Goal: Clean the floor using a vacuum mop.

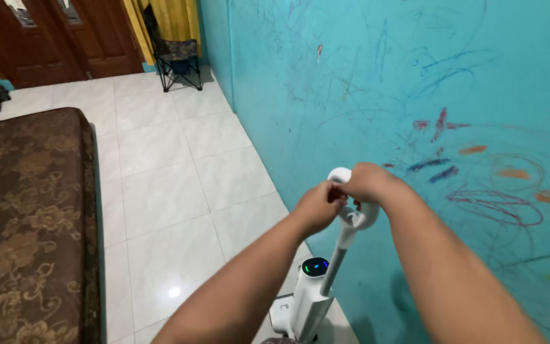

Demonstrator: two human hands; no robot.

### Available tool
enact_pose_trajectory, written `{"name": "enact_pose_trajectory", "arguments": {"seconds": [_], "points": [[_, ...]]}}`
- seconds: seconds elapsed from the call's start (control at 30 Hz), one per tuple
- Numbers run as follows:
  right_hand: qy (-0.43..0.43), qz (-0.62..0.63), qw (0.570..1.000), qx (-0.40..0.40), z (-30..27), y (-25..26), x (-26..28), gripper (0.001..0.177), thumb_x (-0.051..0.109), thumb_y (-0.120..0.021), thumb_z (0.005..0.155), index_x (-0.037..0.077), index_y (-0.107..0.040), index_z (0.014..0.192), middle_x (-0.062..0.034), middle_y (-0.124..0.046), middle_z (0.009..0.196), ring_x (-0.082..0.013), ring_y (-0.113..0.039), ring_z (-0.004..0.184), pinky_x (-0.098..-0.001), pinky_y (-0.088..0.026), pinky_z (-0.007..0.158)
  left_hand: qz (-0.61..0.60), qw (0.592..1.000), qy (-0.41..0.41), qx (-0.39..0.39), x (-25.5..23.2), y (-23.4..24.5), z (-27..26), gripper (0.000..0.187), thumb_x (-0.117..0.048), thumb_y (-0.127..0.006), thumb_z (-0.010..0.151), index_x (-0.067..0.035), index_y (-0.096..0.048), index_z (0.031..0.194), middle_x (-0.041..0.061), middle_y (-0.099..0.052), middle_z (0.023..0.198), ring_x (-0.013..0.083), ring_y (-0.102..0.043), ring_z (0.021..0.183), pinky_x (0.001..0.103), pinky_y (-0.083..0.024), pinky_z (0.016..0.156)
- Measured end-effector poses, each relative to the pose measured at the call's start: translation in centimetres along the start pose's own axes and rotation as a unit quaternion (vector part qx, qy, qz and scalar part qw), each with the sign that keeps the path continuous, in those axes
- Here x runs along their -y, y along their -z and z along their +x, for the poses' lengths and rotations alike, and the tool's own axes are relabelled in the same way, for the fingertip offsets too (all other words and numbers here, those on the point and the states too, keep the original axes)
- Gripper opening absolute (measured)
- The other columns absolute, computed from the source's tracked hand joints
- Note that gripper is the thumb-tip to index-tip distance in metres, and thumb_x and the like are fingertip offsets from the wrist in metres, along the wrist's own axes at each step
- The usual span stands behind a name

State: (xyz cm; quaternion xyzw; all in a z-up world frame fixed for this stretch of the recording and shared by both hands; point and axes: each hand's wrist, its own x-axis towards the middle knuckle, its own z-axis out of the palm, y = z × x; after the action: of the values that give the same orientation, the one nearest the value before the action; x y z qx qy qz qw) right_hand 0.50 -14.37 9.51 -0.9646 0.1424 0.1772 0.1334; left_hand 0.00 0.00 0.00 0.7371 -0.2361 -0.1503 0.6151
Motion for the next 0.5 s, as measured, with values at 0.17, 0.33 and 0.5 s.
{"name": "enact_pose_trajectory", "arguments": {"seconds": [0.17, 0.33, 0.5], "points": [[0.023, -0.083, 0.996, -0.023, 3.2, -0.6, -0.2, 0.028, 0.025, -0.076, 0.078, 0.004, -0.079, 0.096, -0.021, -0.075, 0.105, -0.035, -0.073, 0.096, -0.0431, -0.057, 0.085, -0.218, 0.974, 0.032, 0.057, -0.8, -2.5, -2.0, 0.047, -0.001, -0.06, 0.087, -0.002, -0.054, 0.133, 0.01, -0.066, 0.116, 0.0213, -0.063, 0.11, 0.036, -0.049, 0.099], [0.015, -0.03, 0.998, -0.045, 1.0, -1.7, -0.2, 0.03, 0.021, -0.078, 0.074, 0.002, -0.08, 0.097, -0.0231, -0.075, 0.105, -0.0361, -0.073, 0.097, -0.0435, -0.056, 0.086, -0.219, 0.974, 0.008, 0.065, 1.7, -4.1, -2.2, 0.053, -0.001, -0.057, 0.085, -0.002, -0.048, 0.137, 0.006, -0.064, 0.124, 0.0174, -0.061, 0.115, 0.033, -0.046, 0.102], [-0.035, 0.092, 0.992, -0.085, -5.0, -3.2, -1.3, 0.033, 0.021, -0.081, 0.075, -0.004, -0.078, 0.096, -0.0266, -0.076, 0.101, -0.0371, -0.075, 0.092, -0.0454, -0.057, 0.083, -0.489, 0.866, -0.004, 0.106, 4.5, -5.9, -3.4, 0.047, -0.032, -0.046, 0.102, 0.001, -0.055, 0.134, 0.011, -0.062, 0.114, 0.02, -0.057, 0.095, 0.035, -0.048, 0.092]]}}
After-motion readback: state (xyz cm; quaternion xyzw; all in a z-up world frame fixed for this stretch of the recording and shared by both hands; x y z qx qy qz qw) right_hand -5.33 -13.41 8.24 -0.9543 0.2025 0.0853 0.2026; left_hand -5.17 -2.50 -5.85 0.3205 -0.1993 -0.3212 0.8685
